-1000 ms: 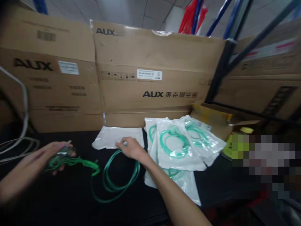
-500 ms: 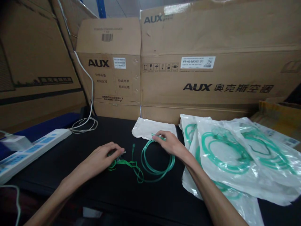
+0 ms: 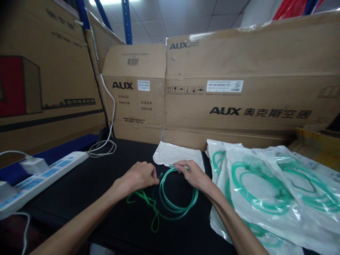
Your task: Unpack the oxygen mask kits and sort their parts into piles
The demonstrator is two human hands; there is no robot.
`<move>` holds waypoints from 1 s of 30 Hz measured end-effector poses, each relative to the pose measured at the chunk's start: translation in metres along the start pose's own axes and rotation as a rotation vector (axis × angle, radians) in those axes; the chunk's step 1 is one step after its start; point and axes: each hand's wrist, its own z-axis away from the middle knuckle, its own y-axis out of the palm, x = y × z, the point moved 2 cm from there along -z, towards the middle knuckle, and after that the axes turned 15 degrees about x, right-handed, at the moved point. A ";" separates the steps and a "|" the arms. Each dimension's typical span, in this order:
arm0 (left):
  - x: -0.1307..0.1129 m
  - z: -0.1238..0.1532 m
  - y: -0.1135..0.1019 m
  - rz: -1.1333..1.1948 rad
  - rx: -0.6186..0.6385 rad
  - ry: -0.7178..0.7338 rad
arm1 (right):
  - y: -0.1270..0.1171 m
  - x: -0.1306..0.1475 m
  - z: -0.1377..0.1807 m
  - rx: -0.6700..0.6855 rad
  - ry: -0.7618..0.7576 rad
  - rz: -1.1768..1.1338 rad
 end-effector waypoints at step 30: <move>-0.007 -0.026 0.025 0.103 -0.089 0.314 | 0.005 -0.016 -0.008 0.018 -0.024 -0.145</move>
